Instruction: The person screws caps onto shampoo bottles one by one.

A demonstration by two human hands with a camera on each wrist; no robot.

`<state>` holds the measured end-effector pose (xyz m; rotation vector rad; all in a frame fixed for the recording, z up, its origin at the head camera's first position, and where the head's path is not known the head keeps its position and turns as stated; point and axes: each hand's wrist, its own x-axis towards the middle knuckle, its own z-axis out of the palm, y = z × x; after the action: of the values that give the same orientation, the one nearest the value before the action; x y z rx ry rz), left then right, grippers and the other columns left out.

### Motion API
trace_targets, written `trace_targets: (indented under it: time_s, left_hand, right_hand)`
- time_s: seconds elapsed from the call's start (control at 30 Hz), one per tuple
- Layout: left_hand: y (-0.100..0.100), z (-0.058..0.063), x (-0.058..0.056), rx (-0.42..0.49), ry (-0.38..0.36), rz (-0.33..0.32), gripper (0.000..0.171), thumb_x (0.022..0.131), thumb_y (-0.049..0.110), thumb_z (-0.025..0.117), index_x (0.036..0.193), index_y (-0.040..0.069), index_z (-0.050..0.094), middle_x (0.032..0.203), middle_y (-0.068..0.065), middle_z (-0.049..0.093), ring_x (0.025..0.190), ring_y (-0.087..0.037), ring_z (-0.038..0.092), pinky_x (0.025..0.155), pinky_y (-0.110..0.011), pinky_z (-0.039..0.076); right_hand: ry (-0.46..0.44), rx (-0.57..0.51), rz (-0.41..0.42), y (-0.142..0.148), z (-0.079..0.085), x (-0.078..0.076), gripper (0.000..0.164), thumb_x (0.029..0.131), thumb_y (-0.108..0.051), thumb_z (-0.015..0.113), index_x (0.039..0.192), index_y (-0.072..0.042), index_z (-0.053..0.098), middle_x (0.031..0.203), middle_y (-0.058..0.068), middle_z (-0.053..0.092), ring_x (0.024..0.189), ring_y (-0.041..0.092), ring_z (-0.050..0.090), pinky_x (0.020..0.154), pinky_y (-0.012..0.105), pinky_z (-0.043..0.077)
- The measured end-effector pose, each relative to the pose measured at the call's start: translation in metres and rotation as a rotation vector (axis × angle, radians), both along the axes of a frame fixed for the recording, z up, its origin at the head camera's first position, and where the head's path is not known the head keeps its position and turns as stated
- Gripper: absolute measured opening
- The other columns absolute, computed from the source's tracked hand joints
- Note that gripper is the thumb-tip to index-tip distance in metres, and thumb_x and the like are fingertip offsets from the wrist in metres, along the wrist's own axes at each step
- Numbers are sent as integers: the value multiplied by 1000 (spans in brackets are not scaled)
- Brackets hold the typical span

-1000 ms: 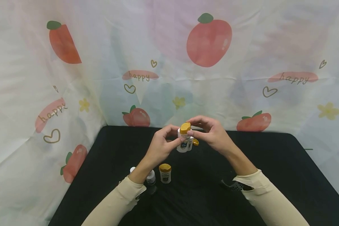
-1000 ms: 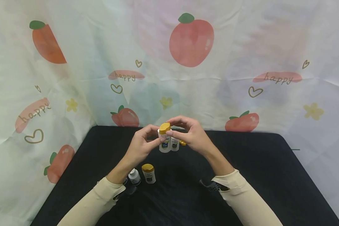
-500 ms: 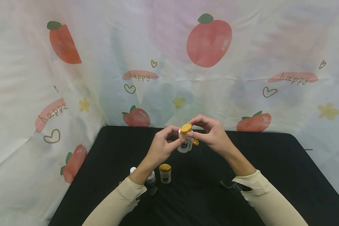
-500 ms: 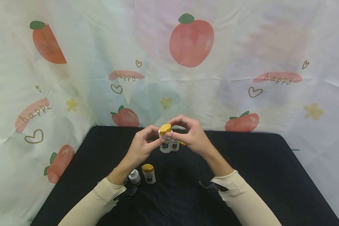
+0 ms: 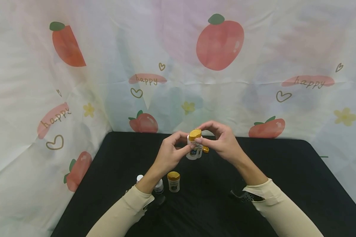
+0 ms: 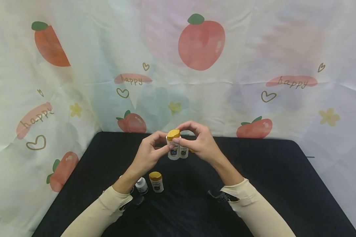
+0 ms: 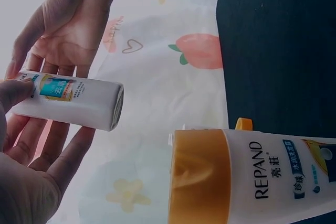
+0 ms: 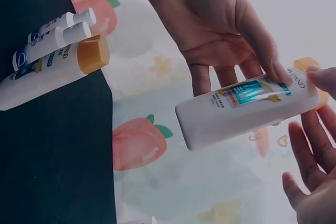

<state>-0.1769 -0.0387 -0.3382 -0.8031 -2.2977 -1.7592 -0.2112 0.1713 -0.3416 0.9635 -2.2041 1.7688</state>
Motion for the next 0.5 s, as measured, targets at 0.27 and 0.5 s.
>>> trace_targets:
  time_s: [0.27, 0.5]
  left_hand:
    - [2, 0, 0, 9, -1, 11, 23, 88, 11, 69, 109, 4, 64, 101, -11, 66, 98, -22, 65, 76, -25, 56]
    - [3, 0, 0, 17, -4, 11, 22, 89, 12, 69, 108, 5, 63, 100, -11, 66, 97, -23, 65, 75, -25, 56]
  right_hand:
    - [14, 0, -35, -4, 4, 5, 30, 84, 1, 70, 112, -6, 65, 112, 7, 64, 112, 19, 57, 106, 31, 37]
    - [31, 7, -60, -12, 20, 20, 27, 83, 5, 70, 109, 2, 62, 108, 11, 63, 106, 15, 57, 104, 32, 37]
